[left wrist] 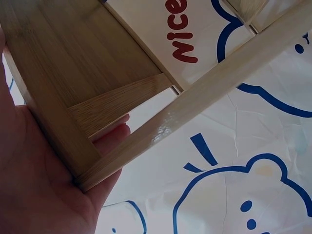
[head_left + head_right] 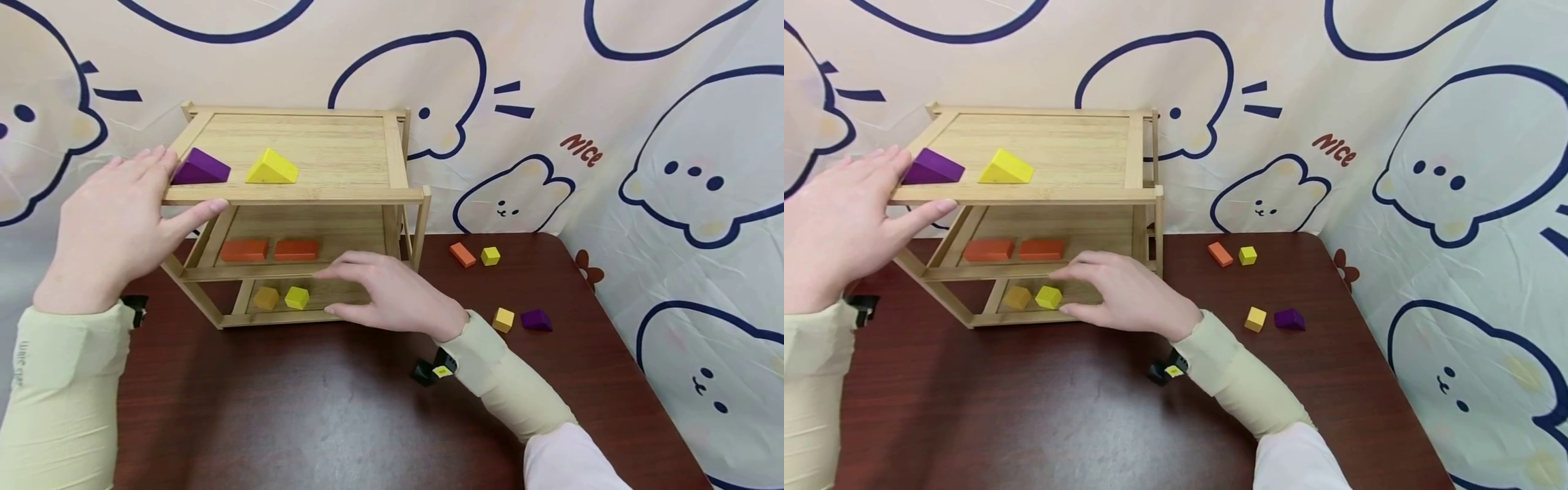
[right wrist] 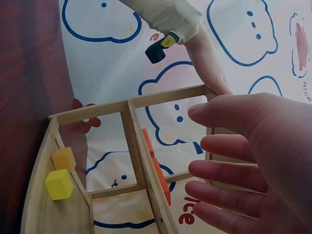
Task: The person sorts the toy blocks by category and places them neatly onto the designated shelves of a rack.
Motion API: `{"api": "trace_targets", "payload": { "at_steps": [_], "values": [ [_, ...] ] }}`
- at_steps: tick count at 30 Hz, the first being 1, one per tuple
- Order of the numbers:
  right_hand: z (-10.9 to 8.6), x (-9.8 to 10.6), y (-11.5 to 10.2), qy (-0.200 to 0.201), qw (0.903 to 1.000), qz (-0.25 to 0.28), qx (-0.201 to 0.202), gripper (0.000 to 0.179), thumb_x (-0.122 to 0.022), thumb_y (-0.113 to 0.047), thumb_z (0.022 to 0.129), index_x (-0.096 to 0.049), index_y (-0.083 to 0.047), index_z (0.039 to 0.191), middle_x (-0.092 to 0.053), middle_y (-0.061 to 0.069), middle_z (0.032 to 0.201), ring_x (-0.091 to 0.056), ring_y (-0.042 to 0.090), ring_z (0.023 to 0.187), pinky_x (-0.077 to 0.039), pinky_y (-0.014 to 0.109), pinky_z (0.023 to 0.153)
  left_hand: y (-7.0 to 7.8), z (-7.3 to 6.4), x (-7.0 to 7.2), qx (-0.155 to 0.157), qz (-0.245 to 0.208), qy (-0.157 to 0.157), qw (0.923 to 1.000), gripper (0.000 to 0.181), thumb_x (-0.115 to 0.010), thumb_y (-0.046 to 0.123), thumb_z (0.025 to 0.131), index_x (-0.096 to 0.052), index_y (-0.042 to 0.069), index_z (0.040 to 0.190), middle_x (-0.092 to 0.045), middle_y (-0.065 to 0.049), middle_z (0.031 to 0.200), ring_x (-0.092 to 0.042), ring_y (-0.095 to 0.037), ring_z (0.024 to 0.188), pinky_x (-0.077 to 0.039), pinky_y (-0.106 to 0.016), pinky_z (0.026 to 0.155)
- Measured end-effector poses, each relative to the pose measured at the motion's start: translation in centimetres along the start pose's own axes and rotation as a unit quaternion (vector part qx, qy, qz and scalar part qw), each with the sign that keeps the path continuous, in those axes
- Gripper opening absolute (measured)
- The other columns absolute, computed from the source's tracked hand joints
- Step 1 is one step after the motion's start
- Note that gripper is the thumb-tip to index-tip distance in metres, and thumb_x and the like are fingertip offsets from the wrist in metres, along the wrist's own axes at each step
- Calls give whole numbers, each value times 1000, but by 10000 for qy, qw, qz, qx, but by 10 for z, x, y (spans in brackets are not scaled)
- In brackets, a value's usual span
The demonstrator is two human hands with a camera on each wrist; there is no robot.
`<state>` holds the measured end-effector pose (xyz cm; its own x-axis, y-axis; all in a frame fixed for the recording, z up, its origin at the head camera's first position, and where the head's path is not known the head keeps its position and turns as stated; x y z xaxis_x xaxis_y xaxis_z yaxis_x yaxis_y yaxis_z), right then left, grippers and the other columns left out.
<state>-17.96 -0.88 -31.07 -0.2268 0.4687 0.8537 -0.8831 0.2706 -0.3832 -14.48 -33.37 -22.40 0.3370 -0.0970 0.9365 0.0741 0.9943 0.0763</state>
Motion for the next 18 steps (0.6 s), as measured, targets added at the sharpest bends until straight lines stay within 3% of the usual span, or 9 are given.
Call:
{"api": "trace_targets", "payload": {
  "at_steps": [7, 18],
  "values": [
    [-15, 0, 2, 199, 9994, 88, 281, 42, -72, -33, 96, -67, -16, 134, -65, -5, 123, -58, 3, 111, -48, 19, 95, 1, 0, 1, 59, 18, -31, 10000, 97, -52, 68, 96, -27, -4, 158, -30, -35, 155, -26, -50, 145, -8, -47, 124],
    [-43, 2, 8, 338, 9992, 101, 178, 42, -73, -35, 96, -68, -16, 133, -65, -7, 122, -59, 4, 111, -49, 22, 96, 1, 1, 0, 69, 55, -75, 9999, 97, -51, 68, 97, -26, -4, 158, -29, -35, 156, -26, -50, 145, -7, -47, 124]
  ]
}}
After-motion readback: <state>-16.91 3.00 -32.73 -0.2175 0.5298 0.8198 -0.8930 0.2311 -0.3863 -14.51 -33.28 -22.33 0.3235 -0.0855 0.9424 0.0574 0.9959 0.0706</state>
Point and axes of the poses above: each hand's wrist, its own z-axis towards the middle knuckle, its own x-axis out of the back of the hand, y = z × x, the point moved 1 cm from there along z, towards the middle knuckle
